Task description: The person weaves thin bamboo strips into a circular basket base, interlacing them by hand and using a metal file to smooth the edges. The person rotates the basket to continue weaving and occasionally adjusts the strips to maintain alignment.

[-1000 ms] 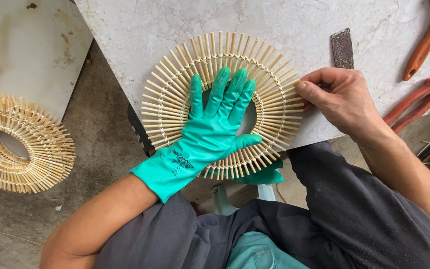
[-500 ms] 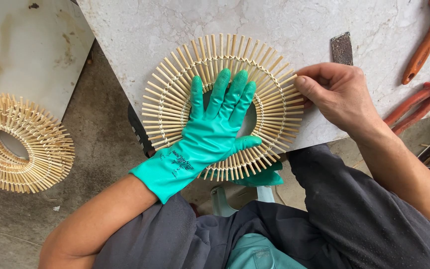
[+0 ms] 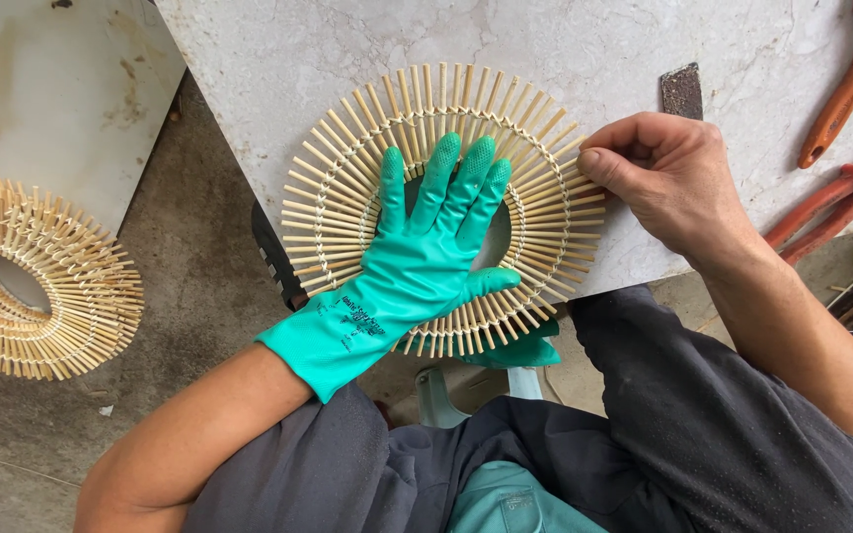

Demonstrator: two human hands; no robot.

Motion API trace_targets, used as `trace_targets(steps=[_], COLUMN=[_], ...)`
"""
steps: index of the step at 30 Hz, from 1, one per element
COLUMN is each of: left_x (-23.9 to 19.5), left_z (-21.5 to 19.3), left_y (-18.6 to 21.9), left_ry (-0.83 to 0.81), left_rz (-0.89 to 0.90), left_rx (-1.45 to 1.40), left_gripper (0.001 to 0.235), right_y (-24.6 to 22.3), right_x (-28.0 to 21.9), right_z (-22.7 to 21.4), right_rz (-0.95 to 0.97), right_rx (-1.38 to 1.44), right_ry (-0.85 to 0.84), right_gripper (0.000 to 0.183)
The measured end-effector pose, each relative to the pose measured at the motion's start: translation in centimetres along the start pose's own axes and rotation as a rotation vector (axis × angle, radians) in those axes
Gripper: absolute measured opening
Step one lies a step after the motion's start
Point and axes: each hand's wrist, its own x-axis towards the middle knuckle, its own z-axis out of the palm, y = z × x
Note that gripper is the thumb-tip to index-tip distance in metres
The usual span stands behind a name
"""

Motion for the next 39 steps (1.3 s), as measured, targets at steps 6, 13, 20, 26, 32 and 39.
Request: trace_targets(steps=[6,13,20,26,32,39], left_x=[0.1,0.2,0.3,0.0,-0.1,-1.9], left_z=[-0.4,-0.4,-0.9,-0.7,-2.1,-2.9], left_y=[0.1,0.1,0.3,0.1,-0.2,-0.8], left_ry=[0.003,0.012,0.023,0.037,0.047,0.009], left_rz=[-0.004,-0.008,-0.021,-0.023,-0.006,-0.051], left_rx=[0.004,-0.004,0.008,-0.041,-0.046,-0.018], left_gripper=[0.110,0.111,0.111,0.113,0.110,0.114], right_y=[0.0,-0.3,-1.1,-1.5,-0.7,1.3], right_x=[0.0,0.4,0.3,0.4,0.2,-1.2], right_z=[0.0,0.1,0.3,0.5,0.6,0.4], right_rz=[0.018,-0.009,0.040,0.059,0.072,0.116], right_rx=[0.017,0.083,0.156,0.172,0.203,0.271], right_ry=[0.007,0.014,0.026,0.043,0.058,0.132], right_gripper=[0.018,0.021,0.020,0.019,0.020,0.019])
